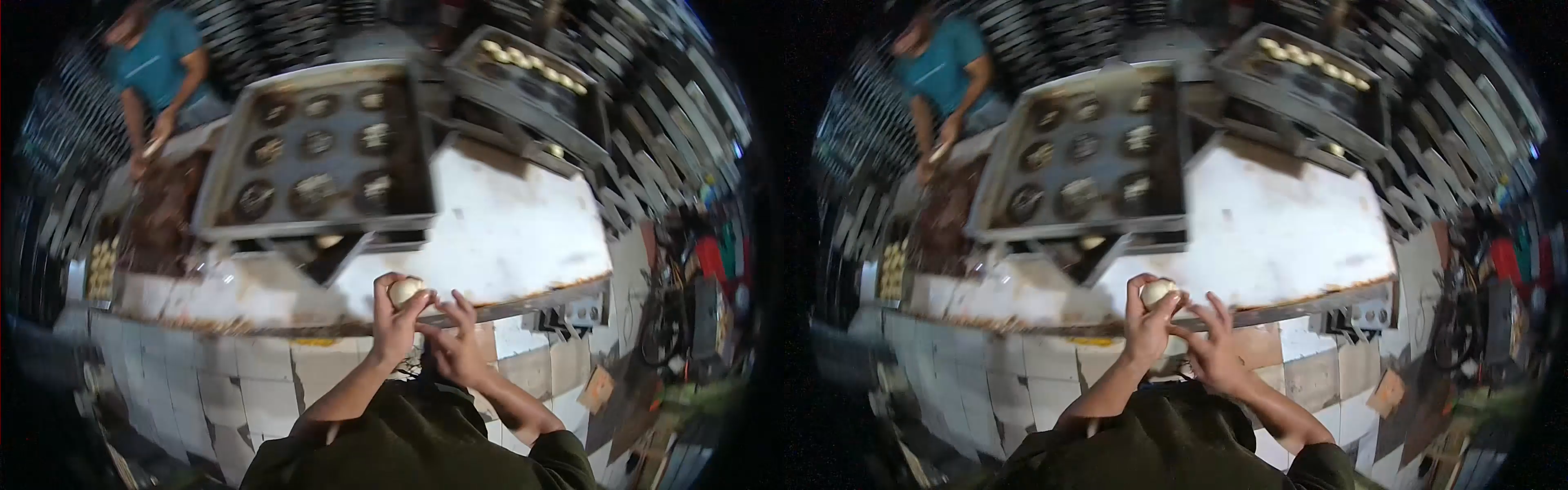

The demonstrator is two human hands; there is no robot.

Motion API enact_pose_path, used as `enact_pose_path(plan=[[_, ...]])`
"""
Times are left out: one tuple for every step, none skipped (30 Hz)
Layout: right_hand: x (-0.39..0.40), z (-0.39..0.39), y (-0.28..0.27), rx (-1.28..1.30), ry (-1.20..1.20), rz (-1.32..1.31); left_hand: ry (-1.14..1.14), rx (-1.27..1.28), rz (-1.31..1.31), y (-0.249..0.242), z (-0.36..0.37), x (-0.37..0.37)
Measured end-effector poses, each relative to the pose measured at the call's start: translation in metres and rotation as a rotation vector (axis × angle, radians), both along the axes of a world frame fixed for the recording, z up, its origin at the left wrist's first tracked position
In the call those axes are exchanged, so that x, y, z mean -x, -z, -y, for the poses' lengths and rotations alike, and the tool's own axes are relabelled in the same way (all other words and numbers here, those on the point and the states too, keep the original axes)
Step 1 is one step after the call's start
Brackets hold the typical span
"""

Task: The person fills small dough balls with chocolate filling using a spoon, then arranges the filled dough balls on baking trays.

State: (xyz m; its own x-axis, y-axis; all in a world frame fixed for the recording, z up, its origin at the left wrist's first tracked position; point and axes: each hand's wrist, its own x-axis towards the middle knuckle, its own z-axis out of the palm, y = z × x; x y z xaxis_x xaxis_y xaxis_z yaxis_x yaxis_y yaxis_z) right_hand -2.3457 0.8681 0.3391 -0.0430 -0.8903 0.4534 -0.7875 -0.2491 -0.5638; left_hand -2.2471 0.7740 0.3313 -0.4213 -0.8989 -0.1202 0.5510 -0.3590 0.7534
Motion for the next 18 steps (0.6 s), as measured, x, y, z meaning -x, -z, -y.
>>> enact_pose_path(plan=[[0.039, -0.013, 0.013, -0.081, 0.151, 0.076, 0.021, 0.178, 0.086, 0.009, -0.001, 0.044], [0.075, -0.017, 0.034, -0.009, 0.319, 0.365, 0.029, 0.359, 0.170, 0.021, 0.003, 0.084], [0.114, -0.013, 0.029, -0.054, 0.455, 0.112, 0.079, 0.695, 0.406, 0.033, 0.012, 0.118], [0.154, -0.010, 0.051, -0.045, 0.631, 0.023, 0.123, 1.032, 0.640, 0.050, 0.021, 0.145], [0.188, 0.001, 0.068, -0.080, 0.719, 0.217, 0.256, 1.197, 0.765, 0.073, 0.027, 0.166], [0.209, 0.016, 0.071, -0.044, 0.739, 0.179, 0.285, 1.355, 1.048, 0.073, 0.022, 0.170], [0.221, 0.033, 0.071, -0.125, 0.644, 0.344, 0.265, 1.285, 1.009, 0.064, 0.017, 0.170], [0.221, 0.051, 0.072, -0.207, 0.543, 0.510, 0.245, 1.213, 0.973, 0.051, 0.014, 0.163], [0.203, 0.062, 0.084, -0.244, 0.421, 0.481, 0.211, 1.151, 0.922, 0.041, 0.015, 0.149], [0.182, 0.062, 0.097, -0.281, 0.296, 0.451, 0.170, 1.050, 0.844, 0.039, 0.016, 0.131], [0.166, 0.052, 0.093, -0.297, 0.134, 0.234, 0.126, 0.950, 0.808, 0.040, 0.014, 0.110], [0.152, 0.042, 0.085, -0.296, -0.031, 0.016, 0.105, 0.848, 0.839, 0.038, 0.010, 0.087], [0.156, 0.025, 0.081, -0.216, -0.079, -0.090, 0.118, 0.778, 0.904, 0.030, 0.009, 0.066], [0.176, 0.011, 0.082, -0.125, -0.129, -0.197, 0.124, 0.741, 0.945, 0.029, 0.008, 0.045], [0.214, 0.007, 0.103, -0.341, -0.164, -0.213, 0.121, 0.706, 0.953, 0.026, 0.004, 0.026], [0.236, 0.013, 0.124, -0.556, -0.199, -0.236, 0.118, 0.671, 0.963, 0.021, 0.001, 0.011], [0.230, 0.042, 0.090, -0.363, 0.025, -0.225, 0.132, 0.652, 0.957, 0.014, 0.001, 0.000], [0.223, 0.074, 0.053, -0.165, 0.251, -0.208, 0.145, 0.638, 0.944, 0.007, 0.001, -0.008]])
